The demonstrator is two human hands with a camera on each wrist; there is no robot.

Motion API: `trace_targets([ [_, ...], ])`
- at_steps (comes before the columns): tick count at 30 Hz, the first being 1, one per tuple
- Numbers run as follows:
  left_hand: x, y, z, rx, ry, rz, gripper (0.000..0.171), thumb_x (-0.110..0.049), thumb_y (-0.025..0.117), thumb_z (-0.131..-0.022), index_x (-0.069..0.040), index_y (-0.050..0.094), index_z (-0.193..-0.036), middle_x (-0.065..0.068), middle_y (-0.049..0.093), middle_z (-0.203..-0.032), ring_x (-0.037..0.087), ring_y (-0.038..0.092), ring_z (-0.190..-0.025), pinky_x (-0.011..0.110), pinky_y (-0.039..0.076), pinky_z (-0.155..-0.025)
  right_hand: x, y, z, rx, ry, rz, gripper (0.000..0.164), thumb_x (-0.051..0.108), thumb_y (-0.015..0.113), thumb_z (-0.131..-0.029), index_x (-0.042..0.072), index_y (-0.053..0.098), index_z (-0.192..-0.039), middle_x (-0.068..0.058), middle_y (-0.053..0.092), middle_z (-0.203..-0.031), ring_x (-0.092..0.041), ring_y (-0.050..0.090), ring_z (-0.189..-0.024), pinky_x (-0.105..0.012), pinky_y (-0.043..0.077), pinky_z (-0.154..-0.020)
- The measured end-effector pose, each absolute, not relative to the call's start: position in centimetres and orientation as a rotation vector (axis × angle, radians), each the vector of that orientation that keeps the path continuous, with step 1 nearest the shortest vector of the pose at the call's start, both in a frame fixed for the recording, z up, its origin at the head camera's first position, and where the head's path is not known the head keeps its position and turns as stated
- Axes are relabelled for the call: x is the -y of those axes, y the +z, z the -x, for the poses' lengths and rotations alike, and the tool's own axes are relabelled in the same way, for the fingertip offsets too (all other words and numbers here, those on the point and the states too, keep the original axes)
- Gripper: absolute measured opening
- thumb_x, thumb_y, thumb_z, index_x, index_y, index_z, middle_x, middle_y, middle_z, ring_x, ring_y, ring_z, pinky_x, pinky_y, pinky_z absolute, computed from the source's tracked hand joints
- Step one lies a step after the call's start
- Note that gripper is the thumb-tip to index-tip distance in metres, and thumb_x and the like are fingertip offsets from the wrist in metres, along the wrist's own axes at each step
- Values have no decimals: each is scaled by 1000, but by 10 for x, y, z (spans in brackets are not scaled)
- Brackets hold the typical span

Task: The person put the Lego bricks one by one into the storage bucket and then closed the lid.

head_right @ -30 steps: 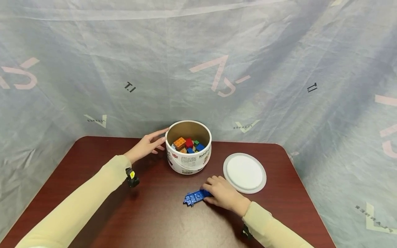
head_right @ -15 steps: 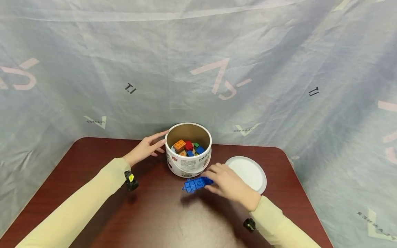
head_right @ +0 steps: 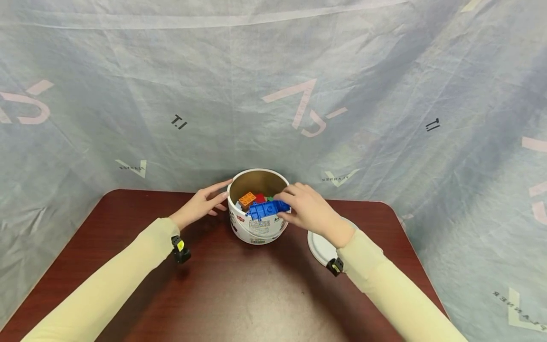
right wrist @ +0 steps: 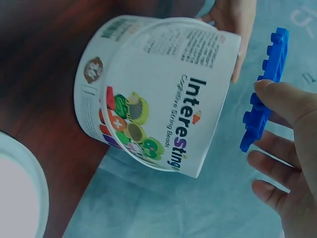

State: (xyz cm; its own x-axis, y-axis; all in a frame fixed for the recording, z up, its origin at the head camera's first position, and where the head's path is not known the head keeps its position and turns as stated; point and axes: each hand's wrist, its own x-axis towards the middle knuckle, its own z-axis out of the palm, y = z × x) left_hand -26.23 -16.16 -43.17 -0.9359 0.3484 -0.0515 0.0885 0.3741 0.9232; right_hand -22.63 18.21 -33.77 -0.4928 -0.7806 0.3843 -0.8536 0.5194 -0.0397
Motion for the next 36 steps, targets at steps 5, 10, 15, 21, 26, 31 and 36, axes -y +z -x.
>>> trace_targets([
  [5, 163, -433, 263, -2414, 1569, -400, 61, -50, 57, -106, -38, 38, -162, 17, 55, -152, 35, 71, -111, 50, 59, -91, -172, -336, 243, 2492, 314, -1300, 37, 22, 87, -86, 6, 74, -117, -10, 69, -104, -30, 59, -94, -46, 50, -84],
  [10, 162, -431, 262, -2423, 1564, -395, 60, -50, 57, -106, -39, 38, -162, 15, 55, -151, 30, 72, -108, 51, 59, -91, -165, -337, 258, 2577, 299, -1242, 38, 23, 86, -88, 5, 74, -118, -13, 70, -106, -33, 60, -97, -49, 50, -87],
  [15, 163, -428, 262, -2417, 1574, -401, 60, -50, 58, -106, -40, 38, -161, 15, 54, -153, 35, 71, -111, 53, 58, -92, -159, -336, 270, 2648, 270, -1170, 35, 22, 84, -89, 4, 75, -117, -15, 73, -109, -36, 61, -101, -52, 50, -92],
  [21, 166, -428, 263, -2404, 1585, -402, 61, -52, 58, -105, -40, 39, -161, 15, 55, -152, 38, 70, -113, 53, 58, -92, -150, -341, 279, 2682, 176, -1122, 34, 24, 85, -89, 5, 75, -116, -14, 74, -108, -36, 61, -101, -51, 50, -93],
  [26, 164, -432, 264, -2402, 1571, -397, 62, -52, 57, -105, -40, 38, -162, 16, 56, -151, 36, 70, -112, 52, 58, -92, -146, -348, 279, 2710, 91, -1121, 34, 25, 86, -88, 7, 76, -115, -13, 74, -107, -35, 60, -102, -51, 49, -94],
  [31, 163, -431, 264, -2408, 1580, -403, 61, -52, 58, -105, -40, 38, -161, 16, 57, -149, 35, 71, -110, 52, 59, -91, -145, -352, 280, 2696, 63, -1111, 34, 24, 88, -86, 8, 77, -114, -10, 75, -107, -33, 60, -101, -50, 48, -90],
  [36, 164, -429, 264, -2422, 1578, -405, 59, -50, 57, -106, -40, 39, -161, 15, 57, -149, 34, 72, -108, 54, 58, -91, -140, -357, 281, 2696, -34, -1115, 33, 30, 87, -87, 12, 78, -113, -6, 75, -105, -31, 58, -98, -46, 45, -85],
])
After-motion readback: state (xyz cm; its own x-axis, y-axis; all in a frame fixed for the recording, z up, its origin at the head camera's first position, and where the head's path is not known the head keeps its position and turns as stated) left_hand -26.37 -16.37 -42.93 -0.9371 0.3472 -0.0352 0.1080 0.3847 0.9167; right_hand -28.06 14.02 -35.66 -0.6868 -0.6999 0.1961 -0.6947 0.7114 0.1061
